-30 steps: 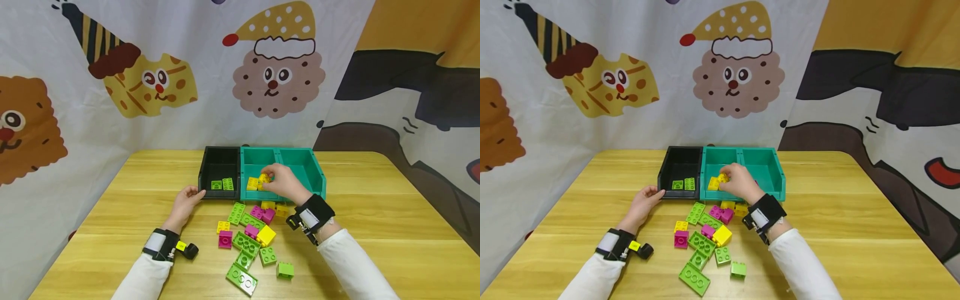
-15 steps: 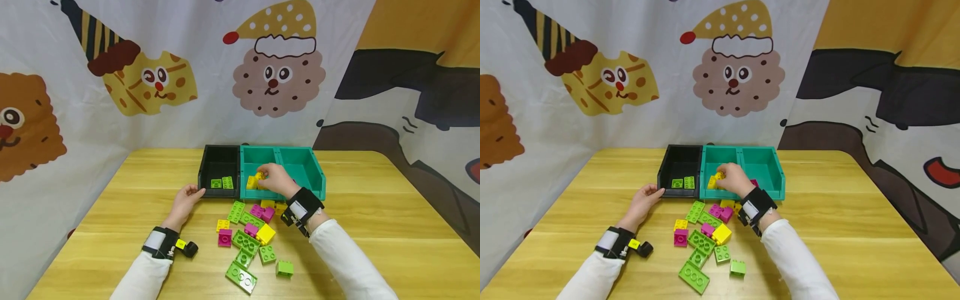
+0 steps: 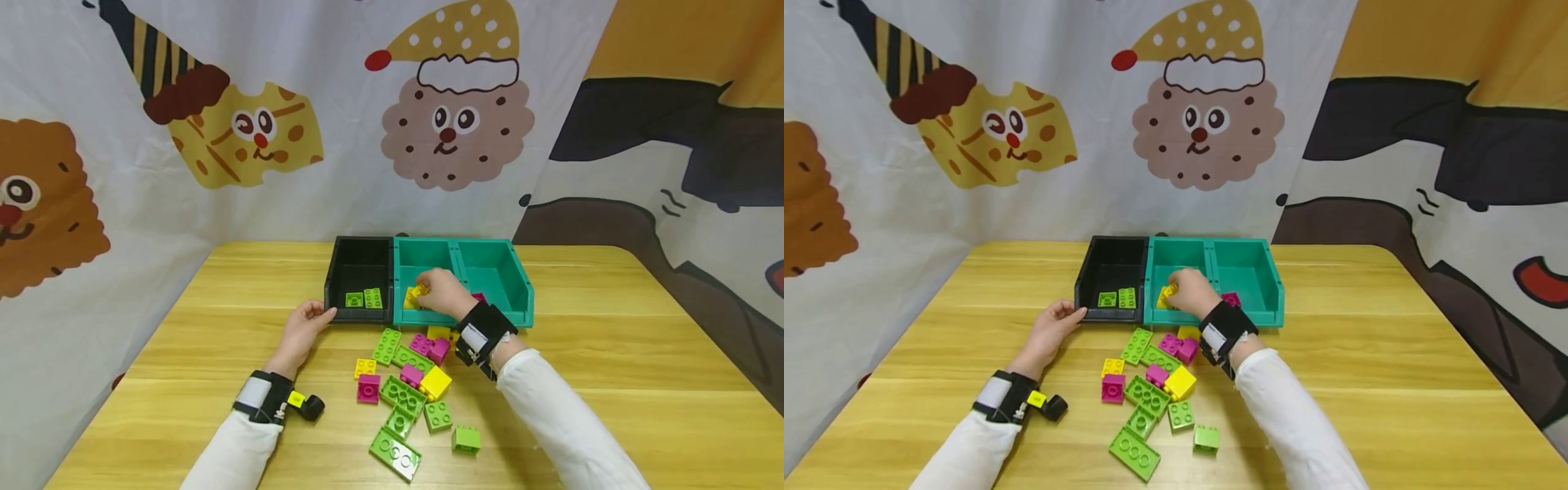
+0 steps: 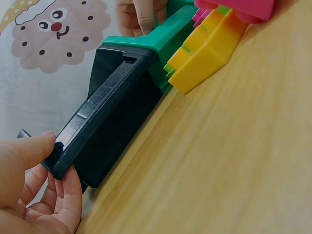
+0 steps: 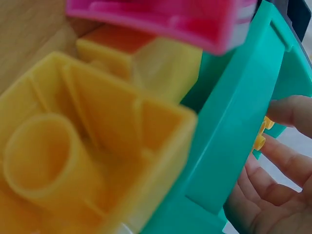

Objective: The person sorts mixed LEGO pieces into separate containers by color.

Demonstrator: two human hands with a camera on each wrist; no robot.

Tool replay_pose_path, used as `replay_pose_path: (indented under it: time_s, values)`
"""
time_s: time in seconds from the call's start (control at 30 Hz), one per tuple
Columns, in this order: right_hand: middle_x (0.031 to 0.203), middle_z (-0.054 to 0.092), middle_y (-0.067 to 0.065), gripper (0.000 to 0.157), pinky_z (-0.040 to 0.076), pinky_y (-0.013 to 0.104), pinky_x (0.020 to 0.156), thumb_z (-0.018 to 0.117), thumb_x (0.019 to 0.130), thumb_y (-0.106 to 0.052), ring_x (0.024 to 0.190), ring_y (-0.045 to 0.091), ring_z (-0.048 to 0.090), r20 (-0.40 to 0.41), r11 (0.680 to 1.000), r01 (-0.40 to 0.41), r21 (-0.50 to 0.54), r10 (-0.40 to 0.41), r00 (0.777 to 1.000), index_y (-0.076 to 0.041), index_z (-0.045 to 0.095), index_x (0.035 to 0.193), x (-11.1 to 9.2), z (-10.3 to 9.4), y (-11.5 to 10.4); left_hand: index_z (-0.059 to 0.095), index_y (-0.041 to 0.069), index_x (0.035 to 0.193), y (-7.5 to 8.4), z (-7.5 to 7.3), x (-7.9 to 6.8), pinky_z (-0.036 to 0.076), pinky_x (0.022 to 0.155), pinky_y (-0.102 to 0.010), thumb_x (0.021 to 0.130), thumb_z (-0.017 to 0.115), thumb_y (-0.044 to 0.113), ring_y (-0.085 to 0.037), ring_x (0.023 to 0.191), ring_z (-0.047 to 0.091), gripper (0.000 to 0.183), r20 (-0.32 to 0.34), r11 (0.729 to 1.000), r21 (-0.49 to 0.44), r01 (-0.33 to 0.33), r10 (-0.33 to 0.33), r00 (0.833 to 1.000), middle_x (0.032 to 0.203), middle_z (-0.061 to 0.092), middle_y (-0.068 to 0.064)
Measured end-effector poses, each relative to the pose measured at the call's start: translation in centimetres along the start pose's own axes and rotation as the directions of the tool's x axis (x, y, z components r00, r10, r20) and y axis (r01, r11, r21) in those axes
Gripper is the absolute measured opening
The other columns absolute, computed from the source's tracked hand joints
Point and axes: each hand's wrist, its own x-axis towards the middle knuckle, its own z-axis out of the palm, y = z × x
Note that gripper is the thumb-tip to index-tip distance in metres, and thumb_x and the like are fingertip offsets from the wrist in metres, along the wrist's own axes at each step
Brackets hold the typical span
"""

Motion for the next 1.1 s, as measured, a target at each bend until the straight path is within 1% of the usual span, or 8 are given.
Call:
replay_pose_path:
  time_s: [0.17,0.37,0.47,0.67,0.8,0.97,1.1]
  values:
    - [0.116,0.064,0.017,0.036,0.05,0.042,0.091,0.069,0.085,-0.011,0.103,0.031,0.059,-0.01,1.0,-0.008,-0.023,0.008,1.0,0.001,0.062,0.118,0.2,0.4,-0.3,0.054,-0.003,0.101,0.0,0.0,-0.1,0.041,0.069,-0.017,0.089,0.065,0.013,-0.012,0.082,0.046,0.022,0.005,1.0,-0.007,-0.003,0.003,1.0,0.087,0.051,0.0]
    - [0.109,0.066,0.016,0.031,0.052,0.039,0.086,0.07,0.083,-0.009,0.098,0.029,0.06,0.0,0.997,0.024,-0.072,-0.024,1.0,-0.001,0.066,0.112,0.1,1.0,-0.8,0.054,-0.003,0.102,-0.1,-0.2,-0.4,0.041,0.069,-0.018,0.09,0.065,0.014,-0.013,0.082,0.044,0.023,0.008,1.0,0.005,0.008,-0.008,1.0,0.087,0.05,-0.001]
    - [0.108,0.066,0.015,0.029,0.052,0.039,0.086,0.071,0.083,-0.01,0.097,0.029,0.06,-0.004,0.997,0.026,-0.075,-0.026,1.0,-0.001,0.067,0.11,-0.1,1.0,-0.8,0.054,-0.003,0.102,-0.1,-0.2,-0.3,0.041,0.069,-0.018,0.09,0.065,0.015,-0.013,0.083,0.044,0.024,0.005,1.0,0.007,0.002,-0.002,1.0,0.088,0.05,-0.001]
    - [0.109,0.066,0.014,0.028,0.052,0.039,0.084,0.068,0.087,-0.016,0.099,0.029,0.06,0.032,0.999,0.031,-0.031,-0.03,0.999,-0.002,0.067,0.111,-0.3,0.2,-0.9,0.054,-0.002,0.101,-0.1,-0.1,-0.2,0.04,0.069,-0.018,0.089,0.065,0.014,-0.013,0.083,0.044,0.023,-0.002,1.0,0.001,-0.005,0.005,1.0,0.087,0.05,-0.001]
    - [0.112,0.065,0.014,0.029,0.051,0.04,0.084,0.065,0.089,-0.02,0.102,0.03,0.058,0.05,0.999,0.042,-0.001,-0.042,0.998,-0.003,0.066,0.113,-0.8,-0.5,-0.9,0.053,-0.002,0.101,-0.2,-0.2,-0.1,0.04,0.068,-0.018,0.089,0.065,0.015,-0.013,0.082,0.043,0.023,0.009,1.0,-0.01,0.001,-0.001,1.0,0.085,0.049,0.0]
    - [0.118,0.062,0.014,0.032,0.049,0.043,0.088,0.064,0.09,-0.022,0.108,0.032,0.056,0.058,0.996,0.067,0.062,-0.07,0.996,-0.004,0.064,0.117,-2.1,-1.5,-0.6,0.054,-0.002,0.1,-0.3,-0.1,0.1,0.04,0.066,-0.019,0.089,0.066,0.014,-0.012,0.079,0.043,0.024,0.017,1.0,-0.027,0.015,-0.015,1.0,0.083,0.049,0.002]
    - [0.118,0.062,0.013,0.032,0.049,0.043,0.087,0.063,0.091,-0.024,0.107,0.032,0.057,0.064,0.991,0.109,0.077,-0.114,0.991,-0.005,0.064,0.117,-3.4,-2.1,-0.4,0.054,-0.002,0.101,-0.2,-0.1,0.2,0.041,0.067,-0.019,0.089,0.066,0.014,-0.012,0.079,0.044,0.024,0.016,0.999,-0.03,0.021,-0.021,1.0,0.084,0.049,0.001]
